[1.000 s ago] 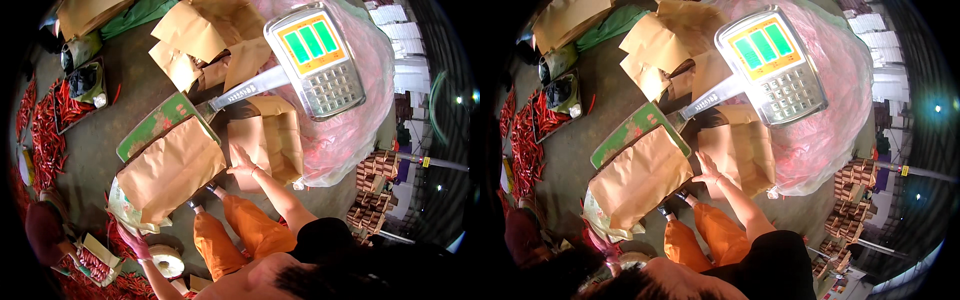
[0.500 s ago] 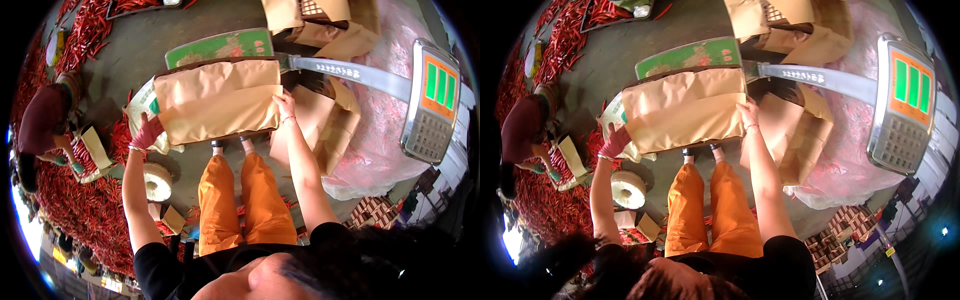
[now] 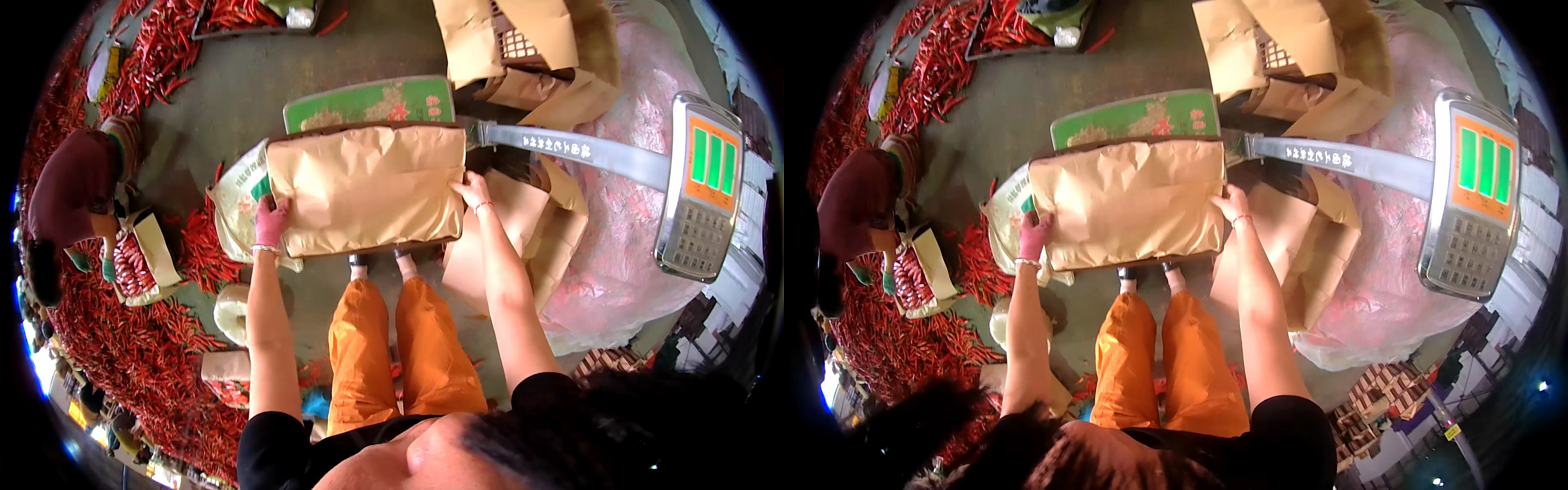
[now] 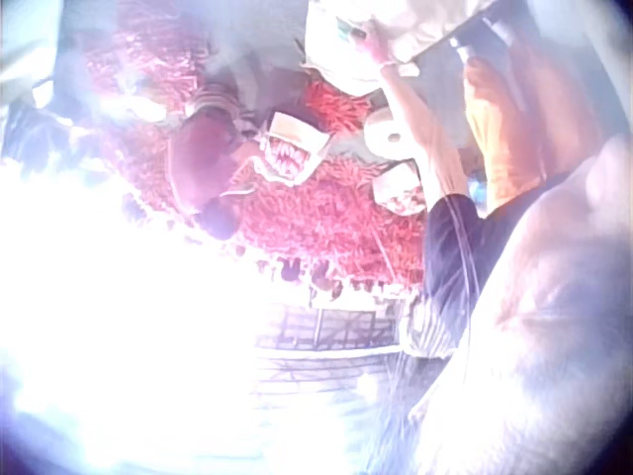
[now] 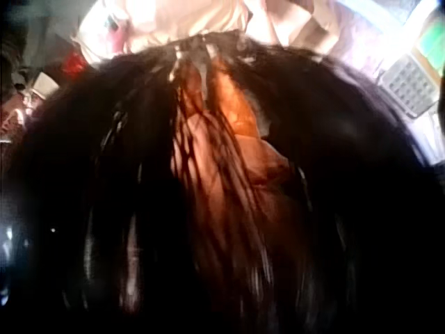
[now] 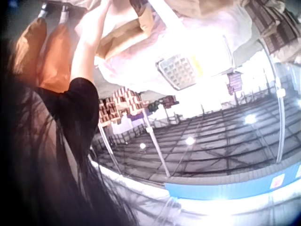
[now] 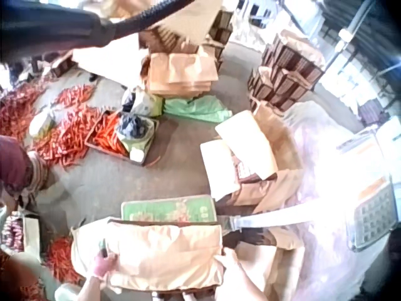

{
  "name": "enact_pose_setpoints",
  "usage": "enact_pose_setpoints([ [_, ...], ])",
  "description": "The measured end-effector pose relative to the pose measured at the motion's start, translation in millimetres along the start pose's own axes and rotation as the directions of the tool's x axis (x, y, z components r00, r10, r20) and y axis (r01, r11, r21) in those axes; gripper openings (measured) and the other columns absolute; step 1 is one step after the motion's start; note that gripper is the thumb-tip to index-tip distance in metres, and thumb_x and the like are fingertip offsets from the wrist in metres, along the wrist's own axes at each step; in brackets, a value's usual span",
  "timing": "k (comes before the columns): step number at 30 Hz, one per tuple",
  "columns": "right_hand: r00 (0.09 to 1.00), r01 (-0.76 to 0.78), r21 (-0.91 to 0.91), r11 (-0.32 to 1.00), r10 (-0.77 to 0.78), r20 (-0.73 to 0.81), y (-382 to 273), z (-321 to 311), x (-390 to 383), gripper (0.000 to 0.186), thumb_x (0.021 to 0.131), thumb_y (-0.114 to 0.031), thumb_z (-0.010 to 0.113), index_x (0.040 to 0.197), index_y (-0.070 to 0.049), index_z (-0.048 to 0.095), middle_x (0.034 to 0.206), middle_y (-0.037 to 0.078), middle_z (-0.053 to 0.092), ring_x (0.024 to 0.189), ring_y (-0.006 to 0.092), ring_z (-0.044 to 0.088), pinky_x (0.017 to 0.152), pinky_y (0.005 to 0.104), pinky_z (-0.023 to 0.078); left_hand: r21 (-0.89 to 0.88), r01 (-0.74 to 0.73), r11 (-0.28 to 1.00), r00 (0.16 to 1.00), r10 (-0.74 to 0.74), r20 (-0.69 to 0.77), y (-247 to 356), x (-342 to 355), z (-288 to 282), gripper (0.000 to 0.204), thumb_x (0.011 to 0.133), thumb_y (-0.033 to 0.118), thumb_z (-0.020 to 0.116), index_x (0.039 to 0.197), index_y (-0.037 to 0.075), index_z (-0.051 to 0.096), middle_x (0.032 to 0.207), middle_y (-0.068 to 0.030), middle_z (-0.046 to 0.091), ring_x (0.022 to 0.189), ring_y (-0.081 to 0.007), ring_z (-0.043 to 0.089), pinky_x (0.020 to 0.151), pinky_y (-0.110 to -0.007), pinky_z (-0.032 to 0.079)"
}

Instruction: The person sits on the floor and sorts red chili peppers by hand, arranging them into brown paper bags and a white sack. The person repeatedly picks up peppers, places them into bags, and folds the bags closed. Other workers are visible nearby performing similar tasks.

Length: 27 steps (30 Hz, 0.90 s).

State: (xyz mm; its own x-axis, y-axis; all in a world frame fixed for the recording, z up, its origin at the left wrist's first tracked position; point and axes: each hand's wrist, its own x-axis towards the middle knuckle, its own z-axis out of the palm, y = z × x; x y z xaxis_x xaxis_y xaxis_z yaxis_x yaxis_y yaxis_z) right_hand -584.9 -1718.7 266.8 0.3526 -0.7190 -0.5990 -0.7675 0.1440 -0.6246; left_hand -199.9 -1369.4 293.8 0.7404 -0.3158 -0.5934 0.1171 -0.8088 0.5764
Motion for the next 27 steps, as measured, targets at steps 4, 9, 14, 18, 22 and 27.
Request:
enact_pose_setpoints([
  [4,0.997,0.078,0.044,0.996,-0.078,0.002,20,6,-22,0.037,0.074,-0.019,0.076,0.098,0.006,0.065,0.097,0.020,0.071,0.082,0.0234,0.066,0.075,0.0375,0.052,-0.342,0.223,0.913,0.875,-0.033,0.482,3,2,-24,0.043,0.086,0.027,0.076,0.117,0.004,0.056,0.092,-0.0013,0.062,0.077,-0.0107,0.058,0.063,-0.028,0.051],
  [9,0.999,-0.013,0.310,0.951,-0.004,0.054,-86,-14,-166,0.030,0.080,-0.010,0.070,0.105,0.006,0.064,0.095,0.009,0.069,0.087,0.0136,0.062,0.078,0.0312,0.051,-0.314,0.061,0.948,0.934,0.056,0.352,-14,-82,-118,0.034,0.093,0.030,0.065,0.106,-0.002,0.061,0.091,-0.0034,0.065,0.078,-0.0082,0.056,0.067,-0.027,0.049],
  [14,0.993,-0.037,0.461,0.886,0.085,-0.083,-32,-80,-349,0.029,0.081,-0.007,0.068,0.107,0.005,0.063,0.096,0.006,0.068,0.087,0.0122,0.061,0.078,0.0297,0.050,-0.169,-0.142,0.975,0.902,0.198,0.384,114,-229,-162,0.049,0.094,0.046,0.062,0.102,-0.003,0.063,0.082,0.0014,0.062,0.073,-0.0081,0.051,0.064,-0.026,0.043],
  [18,0.959,-0.151,0.434,0.888,0.238,-0.153,-84,-141,-491,0.024,0.080,-0.011,0.071,0.098,0.003,0.063,0.085,0.001,0.064,0.079,0.0082,0.056,0.070,0.0271,0.047,-0.176,-0.205,0.963,0.861,0.263,0.436,146,-332,-190,0.057,0.094,0.047,0.061,0.116,-0.006,0.057,0.098,-0.0055,0.061,0.086,-0.0133,0.052,0.075,-0.032,0.046],
  [22,0.896,-0.038,0.611,0.791,0.298,-0.329,-69,-160,-552,0.021,0.080,-0.012,0.072,0.086,0.002,0.058,0.074,-0.003,0.051,0.070,0.0070,0.044,0.061,0.0276,0.040,-0.082,-0.231,0.969,0.806,0.238,0.541,182,-341,-169,0.054,0.097,0.042,0.058,0.122,-0.005,0.054,0.101,-0.0045,0.060,0.085,-0.0132,0.050,0.077,-0.030,0.045],
  [27,0.734,0.020,0.757,0.653,0.504,-0.455,29,-79,-675,0.019,0.082,-0.013,0.073,0.095,-0.001,0.064,0.079,-0.004,0.059,0.073,0.0045,0.052,0.063,0.0247,0.044,-0.012,-0.472,0.882,0.591,0.326,0.738,263,-399,-116,0.049,0.095,0.039,0.062,0.113,-0.006,0.058,0.093,-0.0042,0.063,0.079,-0.0121,0.054,0.072,-0.028,0.046],
])
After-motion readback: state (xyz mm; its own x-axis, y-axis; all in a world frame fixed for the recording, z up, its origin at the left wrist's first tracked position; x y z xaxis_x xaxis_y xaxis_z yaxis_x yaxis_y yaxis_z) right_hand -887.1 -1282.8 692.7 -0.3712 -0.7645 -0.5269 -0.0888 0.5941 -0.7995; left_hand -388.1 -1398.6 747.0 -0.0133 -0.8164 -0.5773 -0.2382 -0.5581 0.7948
